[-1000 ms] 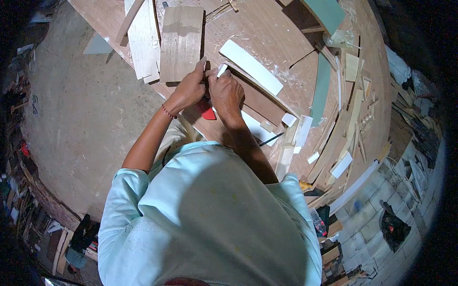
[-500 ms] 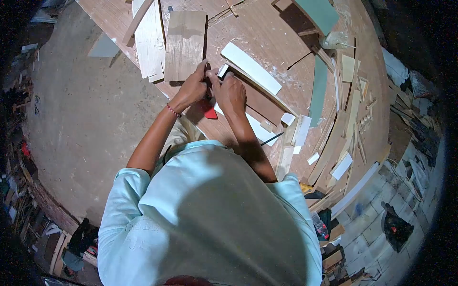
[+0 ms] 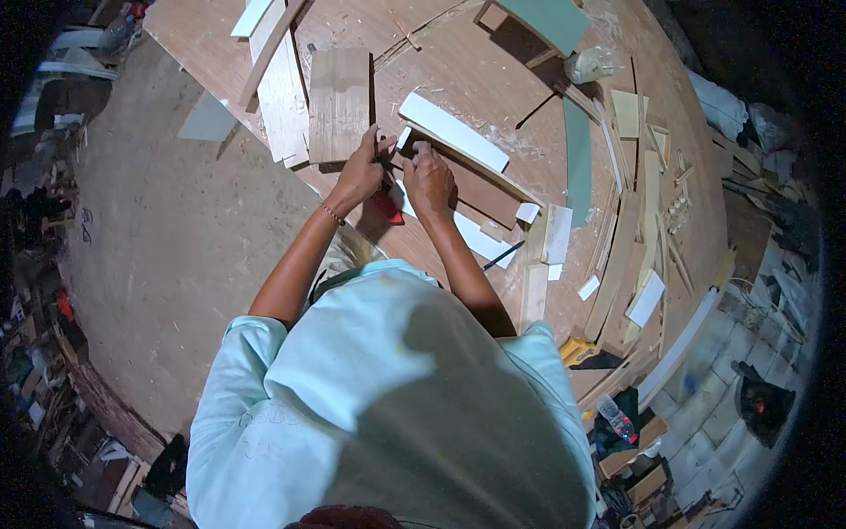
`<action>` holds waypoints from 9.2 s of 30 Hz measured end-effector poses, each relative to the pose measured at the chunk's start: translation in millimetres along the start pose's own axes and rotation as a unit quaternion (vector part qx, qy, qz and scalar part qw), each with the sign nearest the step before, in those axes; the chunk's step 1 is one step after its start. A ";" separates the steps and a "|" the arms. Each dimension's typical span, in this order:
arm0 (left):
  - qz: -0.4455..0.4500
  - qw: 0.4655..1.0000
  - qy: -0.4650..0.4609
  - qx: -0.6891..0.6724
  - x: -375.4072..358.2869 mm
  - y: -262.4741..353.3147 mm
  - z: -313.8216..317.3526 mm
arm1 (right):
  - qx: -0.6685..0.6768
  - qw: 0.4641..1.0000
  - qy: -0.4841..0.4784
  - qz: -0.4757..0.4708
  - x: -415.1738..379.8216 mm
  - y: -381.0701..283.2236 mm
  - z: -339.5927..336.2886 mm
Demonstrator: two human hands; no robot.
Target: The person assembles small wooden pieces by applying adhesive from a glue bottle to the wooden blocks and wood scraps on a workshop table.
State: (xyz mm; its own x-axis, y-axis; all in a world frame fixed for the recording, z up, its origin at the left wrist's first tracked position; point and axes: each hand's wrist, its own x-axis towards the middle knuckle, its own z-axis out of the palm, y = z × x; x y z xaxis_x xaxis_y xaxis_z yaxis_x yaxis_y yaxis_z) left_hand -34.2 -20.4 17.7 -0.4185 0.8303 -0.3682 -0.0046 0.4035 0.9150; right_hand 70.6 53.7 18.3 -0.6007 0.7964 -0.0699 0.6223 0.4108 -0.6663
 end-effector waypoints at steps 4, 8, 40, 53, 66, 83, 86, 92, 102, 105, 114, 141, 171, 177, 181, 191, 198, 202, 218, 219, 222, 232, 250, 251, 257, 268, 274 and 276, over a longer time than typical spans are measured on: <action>-0.008 0.997 0.000 0.071 0.1 13.6 -4.5 | -0.046 0.999 0.025 -0.014 -0.5 6.6 9.2; 0.029 0.993 0.024 0.115 3.3 -0.6 -2.6 | -0.054 0.998 0.041 -0.001 -0.2 0.3 10.7; 0.059 0.985 0.091 0.135 12.3 6.7 6.8 | -0.070 0.990 0.121 -0.018 -2.0 8.0 24.4; 0.048 0.976 0.103 0.187 10.4 12.8 7.3 | -0.073 0.990 0.120 -0.016 -1.7 7.4 24.1; 0.000 0.986 0.055 0.155 12.8 20.2 -0.3 | -0.070 0.990 0.124 -0.005 -0.3 7.3 24.7; -0.117 0.991 -0.056 0.021 32.1 25.0 -18.4 | -0.079 0.993 0.088 -0.024 0.5 10.2 21.0; -0.124 0.991 -0.055 -0.002 34.6 18.4 -16.9 | -0.063 0.991 0.113 -0.027 0.4 12.1 24.5; -0.104 0.994 -0.042 0.010 32.7 21.2 -14.5 | -0.073 0.992 0.099 -0.008 1.4 10.1 24.4; -0.088 0.993 -0.059 0.042 33.8 26.4 -15.6 | -0.092 0.990 0.109 0.000 1.4 10.1 26.8; -0.080 0.995 -0.052 0.037 30.3 26.2 -14.3 | -0.085 0.990 0.114 -0.005 0.1 12.1 27.9; -0.064 0.996 -0.043 0.035 31.0 26.0 -13.4 | -0.062 0.992 0.110 -0.010 -0.8 7.8 23.4; -0.078 0.995 -0.057 0.038 35.3 19.7 -16.3 | -0.035 0.992 0.123 -0.010 -4.0 6.4 22.3; -0.086 0.993 -0.076 -0.003 35.8 20.1 -16.6 | -0.037 0.990 0.137 -0.009 -1.5 8.6 28.1; -0.085 0.994 -0.064 0.008 34.0 24.1 -14.6 | -0.061 0.991 0.115 0.016 -0.6 6.1 25.5; -0.086 0.994 -0.072 -0.008 35.6 20.1 -15.6 | -0.063 0.992 0.107 0.026 0.7 5.9 26.0; -0.105 0.992 -0.072 -0.007 29.7 33.5 -14.2 | -0.039 0.991 0.126 0.009 0.1 7.7 26.4; -0.107 0.992 -0.068 -0.003 30.9 32.9 -15.3 | -0.060 0.993 0.099 0.016 1.0 10.0 26.3; -0.111 0.991 -0.080 -0.002 30.0 35.0 -15.5 | -0.057 0.992 0.112 0.013 0.4 10.2 27.1; -0.109 0.990 -0.092 -0.018 36.8 25.8 -16.9 | -0.049 0.990 0.133 0.002 -0.2 6.4 24.8; -0.108 0.990 -0.091 -0.016 35.7 26.2 -16.6 | -0.049 0.990 0.134 0.001 -0.4 5.8 23.8; -0.109 0.991 -0.083 -0.002 34.6 29.8 -15.7 | -0.074 0.993 0.089 0.023 0.6 6.1 22.2; -0.084 0.995 -0.056 0.018 35.1 26.5 -11.1 | -0.057 0.993 0.104 0.013 -1.8 5.2 22.1; -0.050 0.990 0.011 0.133 47.8 10.7 -1.9 | 0.006 0.989 0.146 -0.004 -15.5 19.7 23.0; -0.049 0.990 0.010 0.133 50.3 7.8 -3.6 | 0.006 0.989 0.148 -0.004 -17.4 18.3 20.4; 0.125 0.912 0.195 0.338 31.4 32.9 13.1 | -0.013 0.993 0.118 0.029 -27.5 27.0 14.2; 0.215 0.951 -0.020 0.221 5.5 29.1 106.8 | 0.087 0.965 0.234 0.080 -63.1 55.6 -38.9; 0.216 0.953 -0.099 0.189 8.1 12.3 141.0 | 0.087 0.930 0.299 0.194 -101.0 97.5 -53.2; 0.189 0.956 -0.133 0.182 9.0 10.2 152.3 | 0.046 0.915 0.309 0.256 -104.9 102.3 -63.2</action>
State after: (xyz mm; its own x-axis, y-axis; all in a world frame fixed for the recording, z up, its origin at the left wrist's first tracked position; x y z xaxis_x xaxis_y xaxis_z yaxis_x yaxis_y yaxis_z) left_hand 100.3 49.7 -1.4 -0.0817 0.9921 -0.0949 0.4378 0.1213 0.8909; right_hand 229.0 40.2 4.5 0.1741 0.9844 0.0250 0.6808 -0.1020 -0.7253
